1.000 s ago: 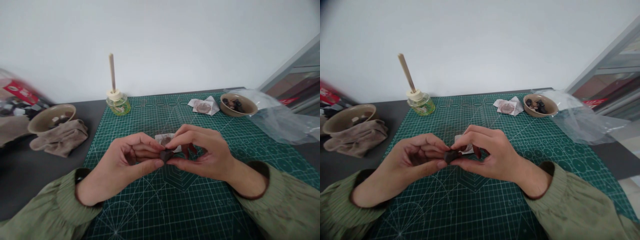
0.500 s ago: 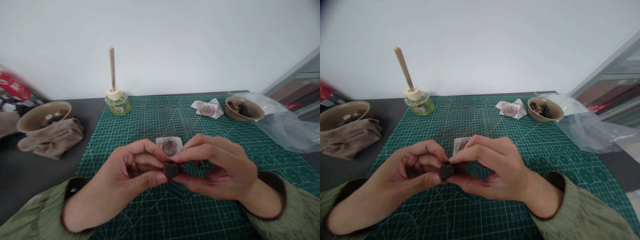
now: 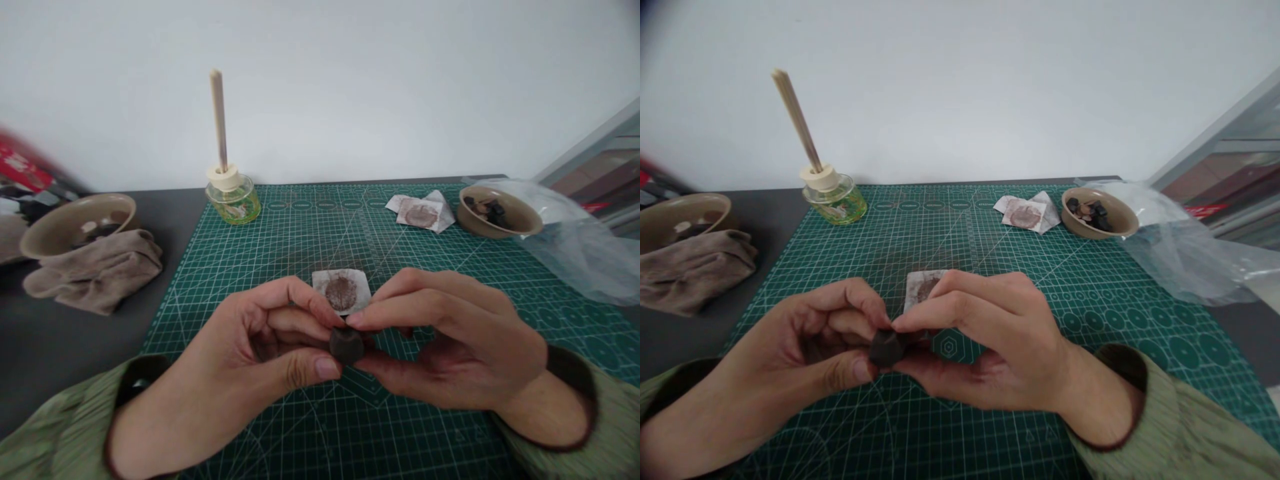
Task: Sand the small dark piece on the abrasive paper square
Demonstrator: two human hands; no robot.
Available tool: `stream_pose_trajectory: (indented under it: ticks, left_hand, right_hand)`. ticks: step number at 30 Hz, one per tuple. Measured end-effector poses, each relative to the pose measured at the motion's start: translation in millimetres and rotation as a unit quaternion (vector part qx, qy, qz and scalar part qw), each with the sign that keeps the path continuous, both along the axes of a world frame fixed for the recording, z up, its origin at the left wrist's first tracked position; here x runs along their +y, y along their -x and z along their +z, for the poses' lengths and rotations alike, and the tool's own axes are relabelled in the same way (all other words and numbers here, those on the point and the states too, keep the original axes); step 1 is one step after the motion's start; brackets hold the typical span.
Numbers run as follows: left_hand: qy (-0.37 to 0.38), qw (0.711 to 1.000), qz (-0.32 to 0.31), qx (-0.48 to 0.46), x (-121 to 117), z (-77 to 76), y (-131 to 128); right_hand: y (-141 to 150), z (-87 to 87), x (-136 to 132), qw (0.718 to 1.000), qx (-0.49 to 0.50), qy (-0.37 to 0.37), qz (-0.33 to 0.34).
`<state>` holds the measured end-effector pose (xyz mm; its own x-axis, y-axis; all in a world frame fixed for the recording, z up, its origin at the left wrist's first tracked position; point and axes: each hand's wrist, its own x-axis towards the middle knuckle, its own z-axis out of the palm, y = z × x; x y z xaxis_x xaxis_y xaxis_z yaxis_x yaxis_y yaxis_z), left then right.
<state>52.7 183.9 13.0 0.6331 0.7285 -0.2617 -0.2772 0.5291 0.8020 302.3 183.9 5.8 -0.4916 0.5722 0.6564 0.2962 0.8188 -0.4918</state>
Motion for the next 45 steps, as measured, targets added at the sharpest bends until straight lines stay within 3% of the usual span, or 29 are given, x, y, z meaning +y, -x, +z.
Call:
stream_pose_trajectory:
  ticks: [30, 34, 40, 45]
  left_hand:
    - [-0.010, 1.000, 0.007, -0.005, 0, 0.0, -1]
    - [-0.053, 0.998, 0.018, 0.008, 3, -2.4, 0]
    - [-0.178, 0.980, 0.055, 0.073, 10, -7.7, 1]
    - [-0.204, 0.972, 0.066, 0.098, 14, -13.4, 2]
  right_hand:
    - [2, -4.6, -1, 1.000, 0.015, 0.002, -0.009]
    - [2, -10.0, 3, 1.000, 0.021, -0.012, -0.013]
    - [5, -22.4, 16, 0.997, 0.065, -0.039, 0.002]
    - [5, -28.4, 22, 0.997, 0.066, -0.038, 0.003]
